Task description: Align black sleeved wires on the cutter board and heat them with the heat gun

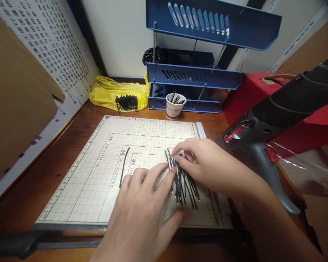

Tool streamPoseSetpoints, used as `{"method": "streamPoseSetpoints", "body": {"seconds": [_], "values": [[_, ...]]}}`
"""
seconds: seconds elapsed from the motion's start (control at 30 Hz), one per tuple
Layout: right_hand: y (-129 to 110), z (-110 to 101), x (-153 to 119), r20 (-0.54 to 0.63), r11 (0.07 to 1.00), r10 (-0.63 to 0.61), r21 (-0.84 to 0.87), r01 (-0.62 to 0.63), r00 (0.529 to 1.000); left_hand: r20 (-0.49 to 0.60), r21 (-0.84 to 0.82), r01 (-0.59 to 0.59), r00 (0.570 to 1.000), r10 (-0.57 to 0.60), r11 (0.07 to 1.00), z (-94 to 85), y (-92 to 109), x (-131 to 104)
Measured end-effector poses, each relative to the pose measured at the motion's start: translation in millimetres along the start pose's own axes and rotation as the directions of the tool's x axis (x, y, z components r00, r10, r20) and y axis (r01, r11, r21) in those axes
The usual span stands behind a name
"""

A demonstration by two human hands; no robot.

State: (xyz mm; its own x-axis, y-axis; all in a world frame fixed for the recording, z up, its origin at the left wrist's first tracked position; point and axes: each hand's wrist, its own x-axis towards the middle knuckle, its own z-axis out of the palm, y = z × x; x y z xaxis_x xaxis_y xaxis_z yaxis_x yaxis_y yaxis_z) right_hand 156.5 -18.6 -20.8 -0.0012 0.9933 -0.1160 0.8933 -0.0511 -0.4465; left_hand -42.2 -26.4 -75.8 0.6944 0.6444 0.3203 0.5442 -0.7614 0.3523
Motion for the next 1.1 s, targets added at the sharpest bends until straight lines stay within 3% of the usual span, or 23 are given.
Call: {"method": "streamPoseSetpoints", "body": {"seconds": [0.37,0.63,0.93,1.1], "values": [[-2,-2,9,0.054,0.997,-0.051,-0.063,0.055,0.997,-0.037,0.041,0.022,0.999,-0.021,0.999,2.4,2,1],[1,-9,10,0.054,0.993,-0.112,0.046,0.11,0.992,-0.048,0.045,0.002,0.999,0.0,0.999,2.5,2,-1],[4,-10,7,0.109,0.947,-0.052,0.321,0.014,0.993,-0.015,0.022,0.029,0.999,-0.029,0.999,3.4,1,-1],[12,-10,6,0.035,0.841,-0.027,0.541,0.003,0.999,-0.164,-0.158,0.072,0.982,-0.098,0.985,-1.6,1,4]]}}
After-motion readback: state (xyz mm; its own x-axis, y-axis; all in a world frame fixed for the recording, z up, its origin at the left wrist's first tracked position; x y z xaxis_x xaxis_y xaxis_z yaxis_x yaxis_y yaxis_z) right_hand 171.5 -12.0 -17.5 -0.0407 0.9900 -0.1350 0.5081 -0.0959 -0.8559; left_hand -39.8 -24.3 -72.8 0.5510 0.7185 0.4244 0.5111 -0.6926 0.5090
